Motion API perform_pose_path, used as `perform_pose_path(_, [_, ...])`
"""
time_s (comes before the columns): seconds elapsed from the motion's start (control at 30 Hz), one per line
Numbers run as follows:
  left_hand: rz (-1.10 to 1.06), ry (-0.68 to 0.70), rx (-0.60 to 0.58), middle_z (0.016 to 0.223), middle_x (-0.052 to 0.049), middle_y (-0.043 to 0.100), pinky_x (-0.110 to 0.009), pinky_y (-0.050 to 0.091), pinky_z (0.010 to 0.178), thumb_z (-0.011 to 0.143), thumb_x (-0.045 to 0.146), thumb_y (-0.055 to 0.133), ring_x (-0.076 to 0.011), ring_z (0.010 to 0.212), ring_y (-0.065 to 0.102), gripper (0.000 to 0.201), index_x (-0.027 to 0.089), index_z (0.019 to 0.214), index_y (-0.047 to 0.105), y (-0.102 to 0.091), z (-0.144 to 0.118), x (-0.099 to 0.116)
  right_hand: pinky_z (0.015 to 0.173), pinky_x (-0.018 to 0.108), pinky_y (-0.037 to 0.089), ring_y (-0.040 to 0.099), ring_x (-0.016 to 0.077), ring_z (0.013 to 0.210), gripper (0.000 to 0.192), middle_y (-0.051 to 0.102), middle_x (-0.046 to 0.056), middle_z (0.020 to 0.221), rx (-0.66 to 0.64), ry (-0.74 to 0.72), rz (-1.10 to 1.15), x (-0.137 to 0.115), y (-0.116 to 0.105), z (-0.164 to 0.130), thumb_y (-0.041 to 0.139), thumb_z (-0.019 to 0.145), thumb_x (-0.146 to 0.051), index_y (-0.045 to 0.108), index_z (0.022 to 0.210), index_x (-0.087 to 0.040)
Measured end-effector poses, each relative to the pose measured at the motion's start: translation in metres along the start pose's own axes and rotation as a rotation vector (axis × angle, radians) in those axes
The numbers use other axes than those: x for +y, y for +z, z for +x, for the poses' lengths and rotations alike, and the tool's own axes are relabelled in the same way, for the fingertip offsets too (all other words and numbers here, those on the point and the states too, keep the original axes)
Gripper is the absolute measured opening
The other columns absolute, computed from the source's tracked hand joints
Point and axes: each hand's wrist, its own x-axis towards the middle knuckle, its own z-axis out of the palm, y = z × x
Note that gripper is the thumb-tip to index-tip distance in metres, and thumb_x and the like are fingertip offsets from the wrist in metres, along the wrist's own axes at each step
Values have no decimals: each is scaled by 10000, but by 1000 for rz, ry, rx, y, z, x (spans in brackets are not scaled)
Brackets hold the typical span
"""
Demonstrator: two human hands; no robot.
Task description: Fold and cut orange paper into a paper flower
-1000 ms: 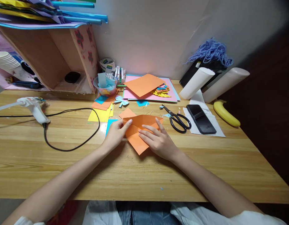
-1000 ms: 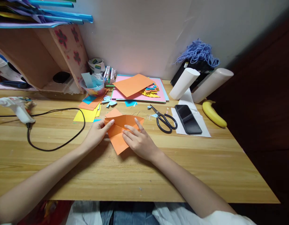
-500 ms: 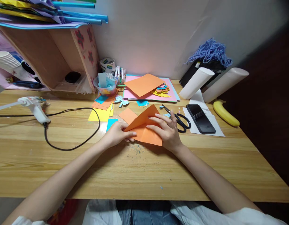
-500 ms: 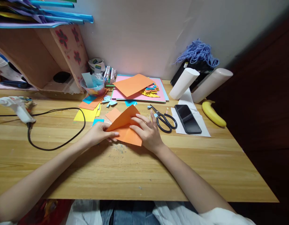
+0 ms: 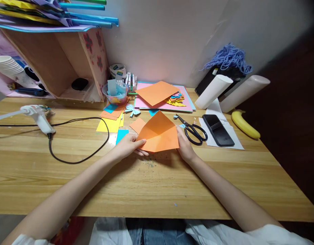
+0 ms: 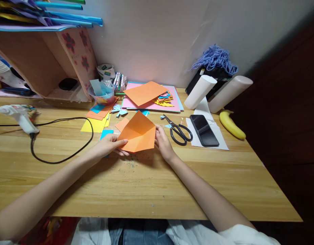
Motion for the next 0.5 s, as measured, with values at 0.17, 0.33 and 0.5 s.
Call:
perform_pose_path(0.17, [17,4,46,707,-117,720,-213,533,506,704,269,652,-177,563,682,196,88,776,670,0,0,1,692,276,544,625,181,909,287,623,73,1007,-44,-31,119,5,0,1,422,887,-436,459,1084,-231])
perform_pose_path(0.33, [10,-11,8,686,-112,716,-220,535,512,693,268,663,-169,547,675,186,87,735,670,-1,2,-2,746,279,550,627,179,899,241,624,61,956,-96,15,209,3,4,-1,545,830,-404,499,989,-229])
perform_pose_path(0.5, [15,-11,-27,676,-96,711,-236,534,535,720,270,645,-159,549,672,167,108,750,671,-3,4,-5,800,318,552,637,165,878,269,617,37,946,-166,131,317,-3,5,-6,657,752,-250,517,979,-215])
